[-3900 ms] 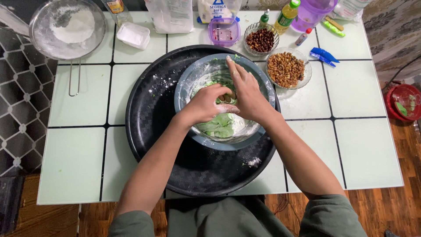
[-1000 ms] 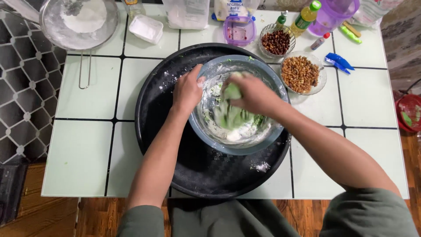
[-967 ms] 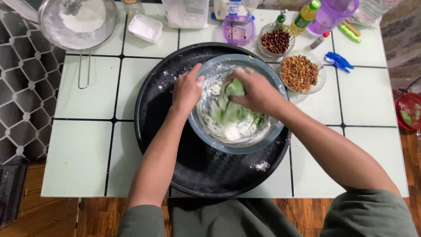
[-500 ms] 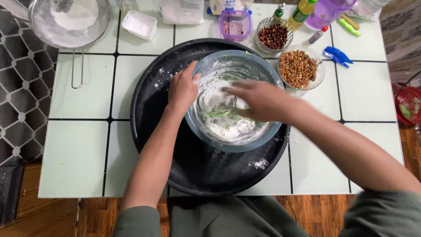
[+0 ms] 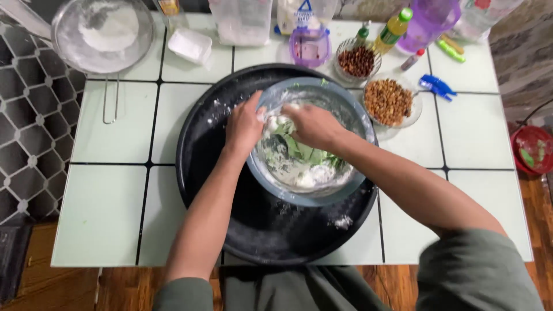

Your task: Kneading and folding green dough in a bowl on a production table

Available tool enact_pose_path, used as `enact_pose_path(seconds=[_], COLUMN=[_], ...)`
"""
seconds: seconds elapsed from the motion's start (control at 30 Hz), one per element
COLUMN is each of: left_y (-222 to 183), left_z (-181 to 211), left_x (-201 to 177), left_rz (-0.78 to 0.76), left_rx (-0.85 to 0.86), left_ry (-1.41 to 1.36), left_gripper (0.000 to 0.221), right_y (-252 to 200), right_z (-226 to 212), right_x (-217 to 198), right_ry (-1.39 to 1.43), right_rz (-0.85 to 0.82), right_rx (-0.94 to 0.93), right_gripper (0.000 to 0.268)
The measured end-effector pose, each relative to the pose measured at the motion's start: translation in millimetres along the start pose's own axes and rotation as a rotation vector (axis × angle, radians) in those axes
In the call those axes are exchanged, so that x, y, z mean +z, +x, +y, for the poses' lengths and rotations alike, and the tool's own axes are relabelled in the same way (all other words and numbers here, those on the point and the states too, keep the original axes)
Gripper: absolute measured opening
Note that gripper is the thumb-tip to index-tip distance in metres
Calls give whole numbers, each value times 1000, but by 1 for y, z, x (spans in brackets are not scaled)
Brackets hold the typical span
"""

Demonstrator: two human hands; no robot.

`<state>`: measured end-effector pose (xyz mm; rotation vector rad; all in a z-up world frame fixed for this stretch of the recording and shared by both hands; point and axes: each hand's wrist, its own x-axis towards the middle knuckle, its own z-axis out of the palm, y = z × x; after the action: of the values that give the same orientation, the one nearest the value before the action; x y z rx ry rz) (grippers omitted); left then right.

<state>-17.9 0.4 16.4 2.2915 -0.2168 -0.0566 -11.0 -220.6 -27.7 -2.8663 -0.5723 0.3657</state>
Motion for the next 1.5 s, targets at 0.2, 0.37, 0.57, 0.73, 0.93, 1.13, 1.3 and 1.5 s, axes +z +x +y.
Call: enact_pose_path(seconds=[0.2,0.37,0.57,0.73,0.93,1.13,1.3,1.5], left_y=[16,10,26,24,13,-4,-17,-11], left_z=[-19,-21,-33,-51,-44,-33,-12,-16], left_x=[14,14,30,42,37,20,-5,-8], left_rz=[32,33,63,163,66,45,6,-26], left_rx=[54,19,90,19,-118,-148,-171,-120], left_ry=[-10,20,-16,-176,-119,-84,-130,-146], left_gripper=[43,44,45,52,44,45,47,45], right_y=[-78,-85,-68,-31,-41,-77,-98,-68], right_z=[-28,-5,-31,-50,-46,-54,-97,-84], right_x=[-111,-101,-88,-54,-8,-75,-131,-66], right_ry=[221,75,-371,-377,-379,59,-444,-721], right_rz=[210,-91,-75,-122,-83,-390,-510,-434], right_rx=[-95,-205,-295,-423,-323,-379,-407,-688], right_gripper=[78,59,100,102,73,51,86,81])
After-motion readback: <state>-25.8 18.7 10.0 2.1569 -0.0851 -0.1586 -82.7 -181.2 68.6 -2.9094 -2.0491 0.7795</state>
